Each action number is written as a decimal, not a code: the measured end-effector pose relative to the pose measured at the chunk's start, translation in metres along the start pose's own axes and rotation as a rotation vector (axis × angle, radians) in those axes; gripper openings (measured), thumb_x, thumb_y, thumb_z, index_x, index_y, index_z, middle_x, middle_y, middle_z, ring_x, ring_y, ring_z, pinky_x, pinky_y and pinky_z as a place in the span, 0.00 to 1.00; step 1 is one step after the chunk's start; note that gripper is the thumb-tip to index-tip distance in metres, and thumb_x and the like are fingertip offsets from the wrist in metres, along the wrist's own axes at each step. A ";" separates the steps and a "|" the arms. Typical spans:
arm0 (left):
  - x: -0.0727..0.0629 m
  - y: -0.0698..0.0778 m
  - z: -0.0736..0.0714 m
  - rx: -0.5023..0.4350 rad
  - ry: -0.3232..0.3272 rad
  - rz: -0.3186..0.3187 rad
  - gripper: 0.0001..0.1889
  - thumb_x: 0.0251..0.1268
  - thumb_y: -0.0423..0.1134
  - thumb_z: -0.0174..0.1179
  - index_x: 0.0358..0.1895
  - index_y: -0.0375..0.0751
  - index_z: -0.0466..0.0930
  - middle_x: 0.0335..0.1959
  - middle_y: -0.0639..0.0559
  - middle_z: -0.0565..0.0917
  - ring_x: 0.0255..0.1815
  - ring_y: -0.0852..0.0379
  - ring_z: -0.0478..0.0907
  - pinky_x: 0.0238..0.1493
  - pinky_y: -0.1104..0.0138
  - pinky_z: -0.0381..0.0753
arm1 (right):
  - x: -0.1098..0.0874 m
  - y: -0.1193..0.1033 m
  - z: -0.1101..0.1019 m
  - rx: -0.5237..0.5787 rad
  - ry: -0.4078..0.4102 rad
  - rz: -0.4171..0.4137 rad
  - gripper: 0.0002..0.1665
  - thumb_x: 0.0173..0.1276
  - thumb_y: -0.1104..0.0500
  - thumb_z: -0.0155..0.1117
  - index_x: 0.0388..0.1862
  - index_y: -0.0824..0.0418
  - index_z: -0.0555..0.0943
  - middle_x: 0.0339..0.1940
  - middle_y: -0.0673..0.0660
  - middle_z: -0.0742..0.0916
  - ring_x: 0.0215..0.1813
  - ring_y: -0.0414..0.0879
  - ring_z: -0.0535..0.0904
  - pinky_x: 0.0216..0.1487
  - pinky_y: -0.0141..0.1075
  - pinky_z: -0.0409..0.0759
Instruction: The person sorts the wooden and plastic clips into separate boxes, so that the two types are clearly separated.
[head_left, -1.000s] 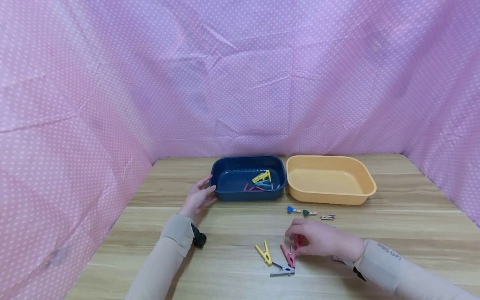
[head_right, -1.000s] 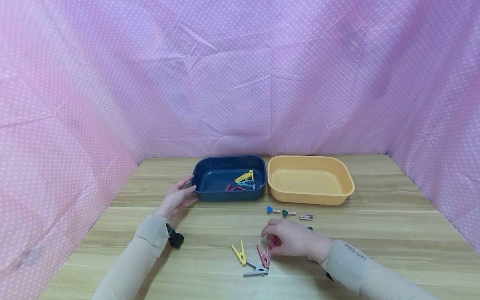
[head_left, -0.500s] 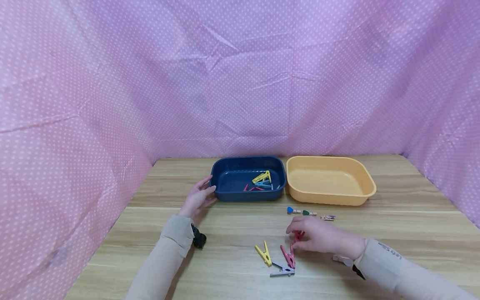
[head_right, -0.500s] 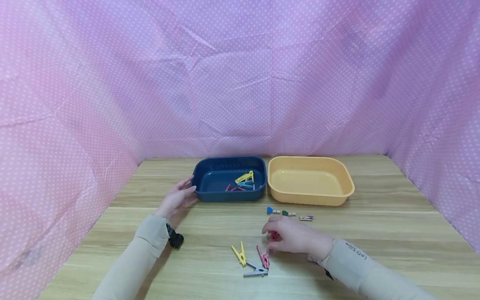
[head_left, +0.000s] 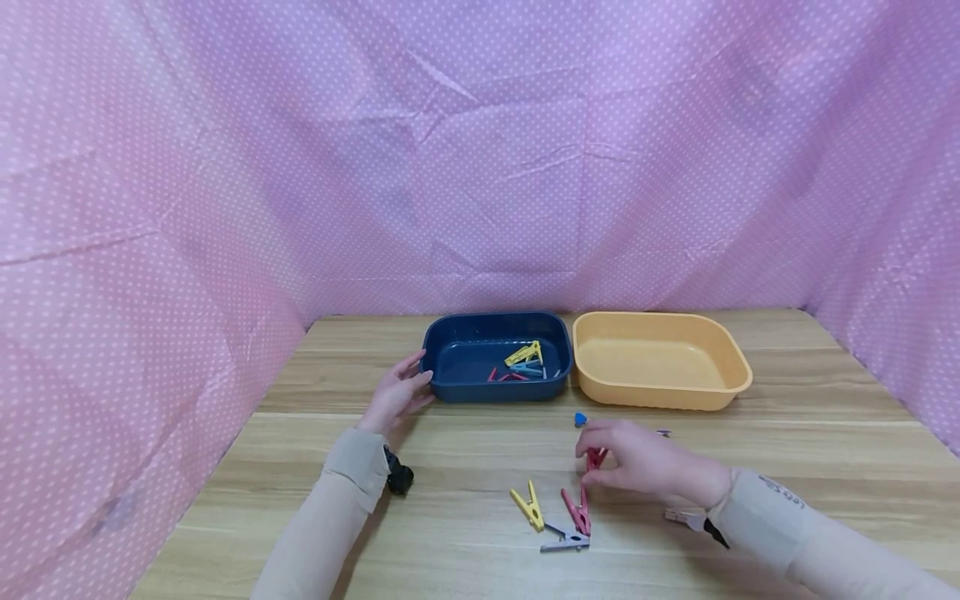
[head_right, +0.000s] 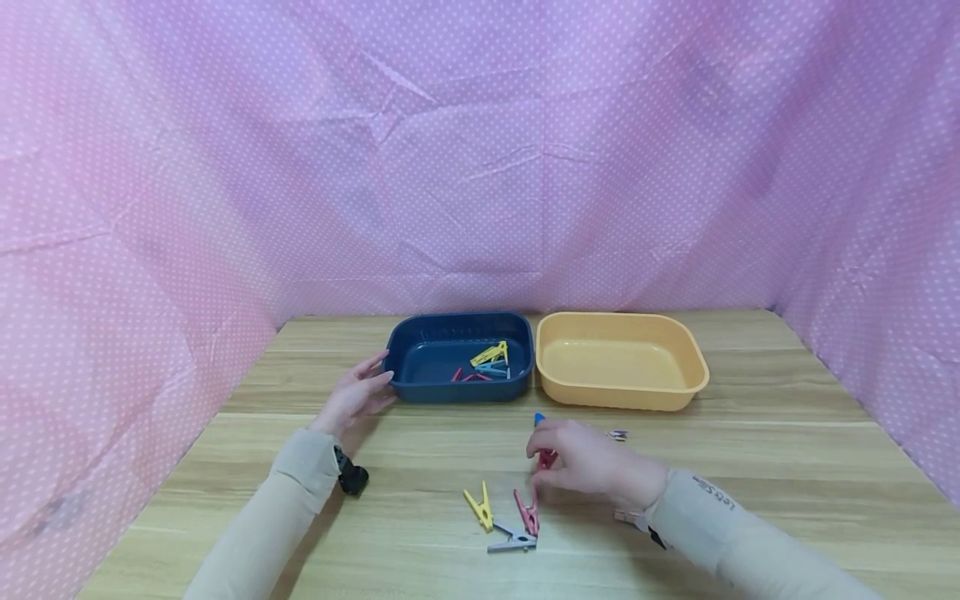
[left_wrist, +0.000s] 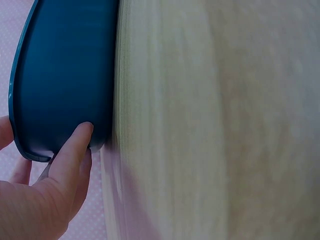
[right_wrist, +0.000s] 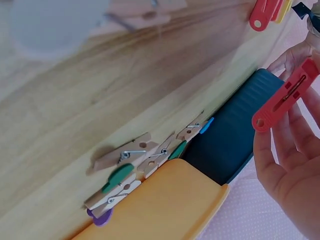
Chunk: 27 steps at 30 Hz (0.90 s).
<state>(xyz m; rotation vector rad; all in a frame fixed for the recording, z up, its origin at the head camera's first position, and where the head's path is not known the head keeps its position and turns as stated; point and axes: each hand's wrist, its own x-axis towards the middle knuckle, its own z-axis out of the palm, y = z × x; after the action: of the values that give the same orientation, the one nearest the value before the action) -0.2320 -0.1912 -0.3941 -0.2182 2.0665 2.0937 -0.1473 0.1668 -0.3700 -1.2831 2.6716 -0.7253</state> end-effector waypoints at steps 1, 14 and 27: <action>0.000 0.000 0.000 0.000 0.000 -0.001 0.29 0.72 0.32 0.49 0.74 0.47 0.56 0.75 0.38 0.54 0.70 0.41 0.61 0.63 0.49 0.69 | 0.000 0.000 0.000 0.002 0.002 -0.003 0.08 0.57 0.57 0.71 0.34 0.55 0.82 0.33 0.45 0.81 0.35 0.31 0.74 0.37 0.30 0.80; 0.001 0.004 0.001 0.006 0.001 -0.005 0.28 0.72 0.33 0.50 0.73 0.47 0.56 0.75 0.39 0.54 0.70 0.42 0.62 0.64 0.49 0.69 | 0.011 0.001 -0.008 0.014 0.013 -0.004 0.05 0.58 0.56 0.71 0.30 0.53 0.81 0.31 0.40 0.78 0.35 0.31 0.75 0.39 0.32 0.82; -0.001 0.001 0.000 0.003 0.009 -0.011 0.28 0.72 0.33 0.50 0.73 0.47 0.57 0.75 0.39 0.54 0.69 0.42 0.63 0.63 0.50 0.70 | 0.028 -0.002 -0.017 -0.044 0.087 -0.019 0.07 0.57 0.54 0.72 0.31 0.50 0.81 0.32 0.42 0.80 0.34 0.33 0.75 0.39 0.32 0.81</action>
<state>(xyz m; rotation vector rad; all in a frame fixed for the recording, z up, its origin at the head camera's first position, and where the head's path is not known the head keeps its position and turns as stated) -0.2310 -0.1914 -0.3924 -0.2389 2.0681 2.0869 -0.1689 0.1514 -0.3504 -1.3189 2.7625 -0.7455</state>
